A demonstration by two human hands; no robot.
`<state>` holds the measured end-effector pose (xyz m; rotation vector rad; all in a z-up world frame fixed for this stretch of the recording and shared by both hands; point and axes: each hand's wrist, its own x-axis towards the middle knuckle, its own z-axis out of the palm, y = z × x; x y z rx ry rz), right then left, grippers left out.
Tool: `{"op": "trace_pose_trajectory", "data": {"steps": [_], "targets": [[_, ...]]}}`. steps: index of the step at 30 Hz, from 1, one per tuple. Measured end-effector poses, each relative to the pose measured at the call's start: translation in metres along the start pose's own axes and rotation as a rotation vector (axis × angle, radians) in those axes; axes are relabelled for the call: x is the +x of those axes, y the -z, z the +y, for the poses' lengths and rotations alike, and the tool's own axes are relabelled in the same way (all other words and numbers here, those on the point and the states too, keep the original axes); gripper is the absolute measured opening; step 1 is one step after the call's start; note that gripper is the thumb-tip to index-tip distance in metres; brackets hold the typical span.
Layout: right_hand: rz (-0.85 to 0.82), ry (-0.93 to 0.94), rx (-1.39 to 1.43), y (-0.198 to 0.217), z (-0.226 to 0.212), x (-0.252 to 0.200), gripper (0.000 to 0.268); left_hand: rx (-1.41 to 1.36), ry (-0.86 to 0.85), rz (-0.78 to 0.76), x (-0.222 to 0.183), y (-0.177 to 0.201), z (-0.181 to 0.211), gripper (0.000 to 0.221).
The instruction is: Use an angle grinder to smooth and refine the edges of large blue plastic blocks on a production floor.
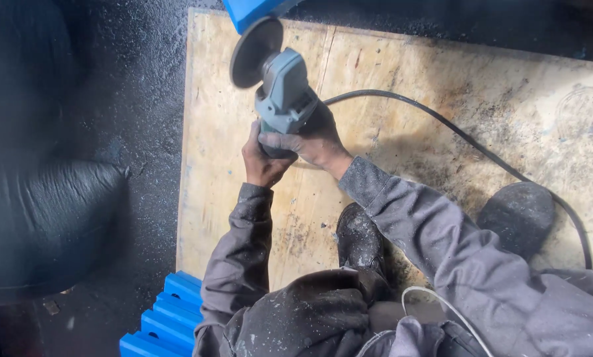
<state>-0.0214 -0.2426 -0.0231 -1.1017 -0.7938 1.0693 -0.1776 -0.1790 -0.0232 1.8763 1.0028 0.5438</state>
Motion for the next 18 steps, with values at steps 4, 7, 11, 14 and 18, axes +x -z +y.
{"op": "trace_pose_trajectory", "data": {"steps": [4, 7, 11, 14, 18], "targets": [[0.086, -0.093, 0.181, -0.001, -0.003, 0.008, 0.082, -0.014, 0.004, -0.024, 0.004, -0.001, 0.005, 0.063], [0.015, 0.047, 0.099, 0.001, -0.007, 0.02, 0.086, -0.075, -0.096, 0.013, 0.016, -0.001, 0.003, 0.071], [0.069, -0.031, 0.233, -0.001, -0.007, 0.009, 0.087, 0.036, -0.005, -0.058, 0.019, 0.008, 0.008, 0.067], [0.126, -0.041, 0.301, 0.004, -0.014, 0.017, 0.083, 0.061, -0.04, -0.078, 0.026, 0.004, 0.015, 0.069], [0.088, 0.102, -0.123, 0.014, -0.015, 0.019, 0.093, -0.016, -0.076, -0.058, 0.037, -0.006, 0.012, 0.073]]}}
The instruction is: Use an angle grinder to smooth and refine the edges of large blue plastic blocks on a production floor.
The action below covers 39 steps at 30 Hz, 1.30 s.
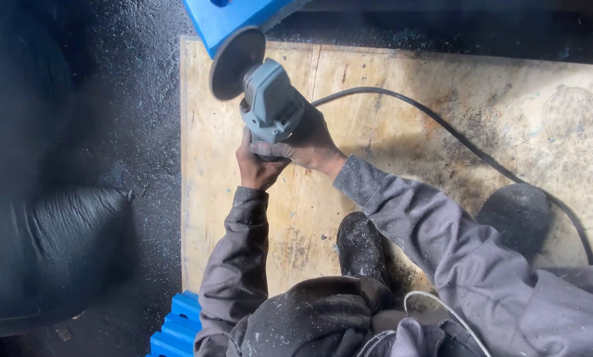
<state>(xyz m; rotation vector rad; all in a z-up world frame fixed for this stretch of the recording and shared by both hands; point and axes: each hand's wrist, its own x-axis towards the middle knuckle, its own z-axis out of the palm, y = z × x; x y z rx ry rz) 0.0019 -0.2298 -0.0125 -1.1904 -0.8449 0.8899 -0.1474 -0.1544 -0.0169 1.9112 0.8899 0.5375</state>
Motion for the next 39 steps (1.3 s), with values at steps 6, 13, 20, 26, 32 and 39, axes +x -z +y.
{"op": "trace_pose_trajectory", "data": {"steps": [6, 13, 20, 26, 32, 39], "targets": [[0.111, -0.215, 0.325, 0.03, -0.001, 0.007, 0.083, 0.166, -0.036, -0.04, 0.021, -0.017, 0.015, 0.07], [-0.026, 0.055, -0.1, 0.034, 0.003, -0.002, 0.098, 0.038, -0.016, 0.032, 0.007, -0.026, 0.011, 0.071], [0.044, -0.066, 0.056, 0.028, 0.0, 0.006, 0.091, 0.08, -0.019, 0.021, 0.007, -0.021, 0.017, 0.069], [0.033, -0.062, 0.425, 0.032, 0.0, 0.0, 0.088, 0.146, 0.057, 0.0, 0.003, -0.021, 0.024, 0.066], [0.024, -0.079, 0.153, 0.046, 0.008, -0.002, 0.093, 0.149, -0.027, -0.005, 0.014, -0.032, 0.031, 0.064], [-0.019, 0.051, 0.093, 0.045, 0.002, 0.007, 0.093, 0.151, -0.058, 0.026, 0.013, -0.032, 0.024, 0.062]]}}
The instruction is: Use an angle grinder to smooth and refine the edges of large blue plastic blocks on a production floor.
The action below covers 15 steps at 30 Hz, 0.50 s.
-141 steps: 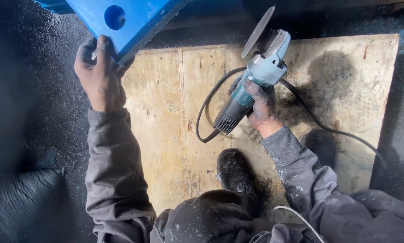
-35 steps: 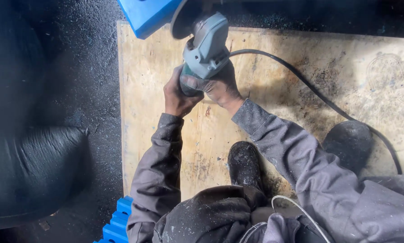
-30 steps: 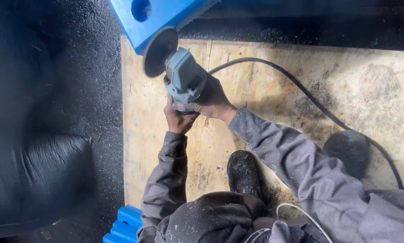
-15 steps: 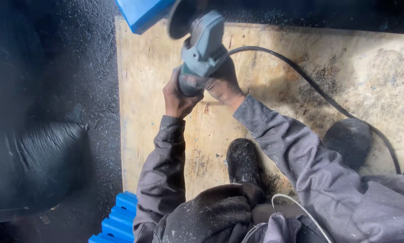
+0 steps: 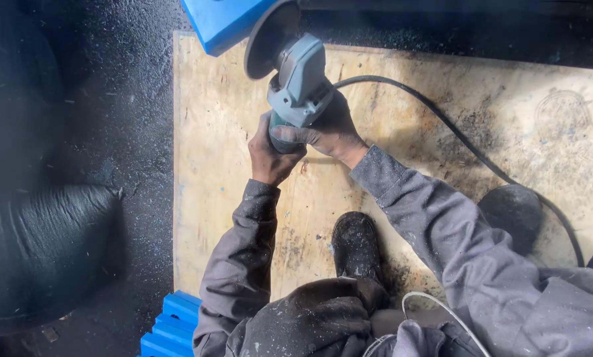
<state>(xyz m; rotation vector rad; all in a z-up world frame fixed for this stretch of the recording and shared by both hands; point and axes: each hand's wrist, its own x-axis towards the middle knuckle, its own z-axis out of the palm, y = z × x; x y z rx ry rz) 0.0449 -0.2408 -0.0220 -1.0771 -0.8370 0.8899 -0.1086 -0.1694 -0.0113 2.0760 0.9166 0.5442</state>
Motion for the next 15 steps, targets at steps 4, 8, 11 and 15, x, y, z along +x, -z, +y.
{"op": "trace_pose_trajectory", "data": {"steps": [4, 8, 11, 15], "targets": [[0.039, -0.139, 0.055, -0.009, 0.003, -0.015, 0.089, 0.012, 0.081, -0.044, -0.012, 0.013, 0.012, 0.061], [0.036, -0.098, 0.184, -0.025, 0.011, 0.005, 0.091, 0.003, 0.045, 0.015, -0.011, 0.018, -0.013, 0.06], [-0.001, -0.119, 0.123, -0.051, 0.027, -0.005, 0.094, -0.03, 0.16, 0.052, -0.04, 0.03, -0.031, 0.057], [-0.063, -0.058, -0.015, -0.069, 0.032, 0.003, 0.09, -0.08, 0.236, 0.112, -0.051, 0.041, -0.049, 0.058]]}}
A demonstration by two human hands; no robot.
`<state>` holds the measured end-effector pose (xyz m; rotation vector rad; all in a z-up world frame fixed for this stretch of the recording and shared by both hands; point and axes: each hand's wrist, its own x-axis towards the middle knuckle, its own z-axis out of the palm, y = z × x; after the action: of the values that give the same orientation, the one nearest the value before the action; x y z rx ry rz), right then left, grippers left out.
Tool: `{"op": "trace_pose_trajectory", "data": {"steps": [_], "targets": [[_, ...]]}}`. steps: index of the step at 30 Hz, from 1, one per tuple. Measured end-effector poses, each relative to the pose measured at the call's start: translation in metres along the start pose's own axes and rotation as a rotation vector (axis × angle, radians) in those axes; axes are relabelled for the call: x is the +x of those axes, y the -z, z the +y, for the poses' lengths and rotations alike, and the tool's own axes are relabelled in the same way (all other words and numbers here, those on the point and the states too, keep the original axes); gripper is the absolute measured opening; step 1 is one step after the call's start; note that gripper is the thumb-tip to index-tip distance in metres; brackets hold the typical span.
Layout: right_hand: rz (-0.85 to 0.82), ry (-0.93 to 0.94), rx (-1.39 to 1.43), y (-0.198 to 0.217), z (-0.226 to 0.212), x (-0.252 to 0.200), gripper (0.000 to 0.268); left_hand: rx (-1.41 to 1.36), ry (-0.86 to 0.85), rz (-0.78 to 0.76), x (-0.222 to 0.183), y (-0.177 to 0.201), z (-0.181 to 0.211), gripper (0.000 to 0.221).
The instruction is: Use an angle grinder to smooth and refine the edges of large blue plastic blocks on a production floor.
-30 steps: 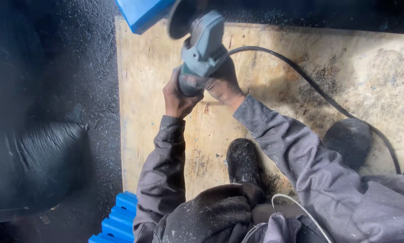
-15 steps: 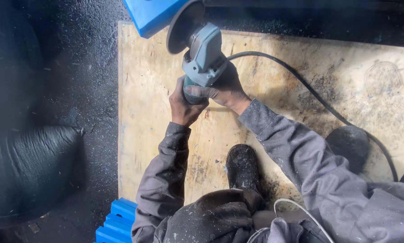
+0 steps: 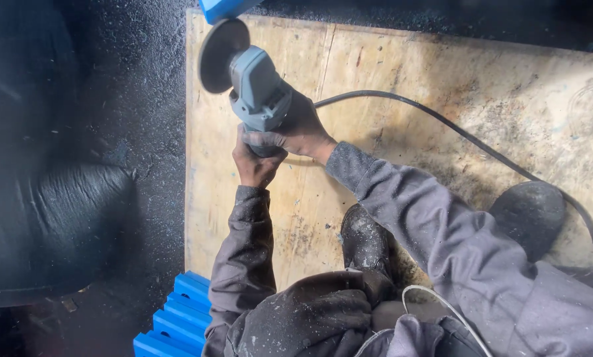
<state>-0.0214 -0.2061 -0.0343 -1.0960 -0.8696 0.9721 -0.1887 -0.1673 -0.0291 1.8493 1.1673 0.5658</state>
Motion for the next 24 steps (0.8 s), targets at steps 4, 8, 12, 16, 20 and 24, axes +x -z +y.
{"op": "trace_pose_trajectory", "data": {"steps": [4, 8, 12, 16, 20, 24], "targets": [[-0.046, 0.006, -0.077, 0.003, -0.004, 0.014, 0.094, -0.08, -0.077, 0.02, 0.0, -0.012, -0.007, 0.066], [-0.087, -0.087, -0.147, 0.005, -0.013, 0.005, 0.084, -0.157, -0.05, 0.066, -0.024, -0.029, -0.028, 0.073], [-0.064, -0.112, -0.156, 0.014, -0.03, -0.014, 0.082, -0.162, -0.033, 0.049, -0.031, -0.039, -0.03, 0.077], [-0.019, -0.082, -0.109, 0.017, -0.039, -0.017, 0.081, -0.157, -0.044, -0.052, -0.014, -0.018, 0.003, 0.075], [0.097, -0.068, 0.155, 0.028, -0.04, -0.009, 0.087, -0.084, -0.07, -0.195, 0.02, -0.013, 0.033, 0.067], [0.166, -0.027, 0.218, 0.077, -0.039, -0.003, 0.09, 0.072, -0.171, -0.287, 0.057, -0.041, 0.082, 0.061]]}}
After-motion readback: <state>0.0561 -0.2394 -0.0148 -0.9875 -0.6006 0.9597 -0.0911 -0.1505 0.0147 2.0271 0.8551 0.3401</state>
